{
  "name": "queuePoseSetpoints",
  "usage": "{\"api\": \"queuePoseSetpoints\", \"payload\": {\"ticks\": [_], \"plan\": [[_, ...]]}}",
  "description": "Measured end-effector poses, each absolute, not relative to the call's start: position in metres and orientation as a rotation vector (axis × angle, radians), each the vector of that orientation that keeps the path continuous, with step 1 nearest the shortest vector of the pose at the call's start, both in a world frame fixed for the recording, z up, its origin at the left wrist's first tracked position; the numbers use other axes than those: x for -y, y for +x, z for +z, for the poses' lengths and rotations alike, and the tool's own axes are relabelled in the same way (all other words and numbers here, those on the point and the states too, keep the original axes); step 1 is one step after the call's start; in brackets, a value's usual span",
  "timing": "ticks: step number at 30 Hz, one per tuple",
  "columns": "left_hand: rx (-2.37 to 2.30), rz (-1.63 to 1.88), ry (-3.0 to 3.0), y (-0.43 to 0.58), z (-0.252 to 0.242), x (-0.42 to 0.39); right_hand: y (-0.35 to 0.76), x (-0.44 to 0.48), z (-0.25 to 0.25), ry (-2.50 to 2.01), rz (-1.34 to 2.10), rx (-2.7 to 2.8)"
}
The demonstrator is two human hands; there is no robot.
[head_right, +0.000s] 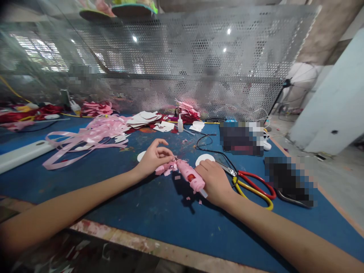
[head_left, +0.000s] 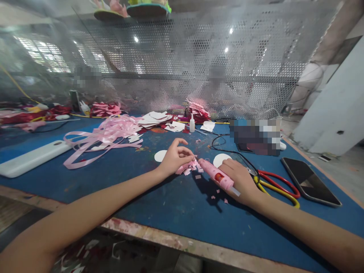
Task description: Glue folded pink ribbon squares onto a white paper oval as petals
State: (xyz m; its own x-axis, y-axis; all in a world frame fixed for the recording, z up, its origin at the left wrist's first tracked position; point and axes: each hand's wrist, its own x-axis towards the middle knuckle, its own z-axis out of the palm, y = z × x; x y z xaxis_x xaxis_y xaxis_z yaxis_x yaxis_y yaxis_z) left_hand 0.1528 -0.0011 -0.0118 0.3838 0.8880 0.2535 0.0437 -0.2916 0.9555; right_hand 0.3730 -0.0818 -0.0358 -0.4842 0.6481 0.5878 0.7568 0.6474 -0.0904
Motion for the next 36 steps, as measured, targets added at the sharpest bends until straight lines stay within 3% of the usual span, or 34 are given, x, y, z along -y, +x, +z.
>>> {"api": "queuePoseSetpoints", "payload": {"ticks": [14, 21, 29, 32, 36], "plan": [[-0.850, 1.060, 1.621, 0.153, -0.010, 0.003, 0.372, 0.081, -0.031, -1.214, -0.222, 2.268], [-0.855, 1.045, 1.631, 0.154, -0.009, 0.004, 0.376, 0.073, -0.038, -1.503, 0.119, 1.717], [-0.841, 1.032, 1.618, 0.153, -0.009, 0.004, 0.381, 0.073, -0.035, -1.217, -0.309, 1.415], [-0.799, 1.002, 1.590, 0.156, -0.008, 0.011, 0.378, 0.086, -0.030, -0.945, -0.523, 1.596], [-0.669, 0.945, 1.578, 0.162, -0.004, 0.029, 0.366, 0.097, -0.029, -0.926, -0.309, 2.056]]}}
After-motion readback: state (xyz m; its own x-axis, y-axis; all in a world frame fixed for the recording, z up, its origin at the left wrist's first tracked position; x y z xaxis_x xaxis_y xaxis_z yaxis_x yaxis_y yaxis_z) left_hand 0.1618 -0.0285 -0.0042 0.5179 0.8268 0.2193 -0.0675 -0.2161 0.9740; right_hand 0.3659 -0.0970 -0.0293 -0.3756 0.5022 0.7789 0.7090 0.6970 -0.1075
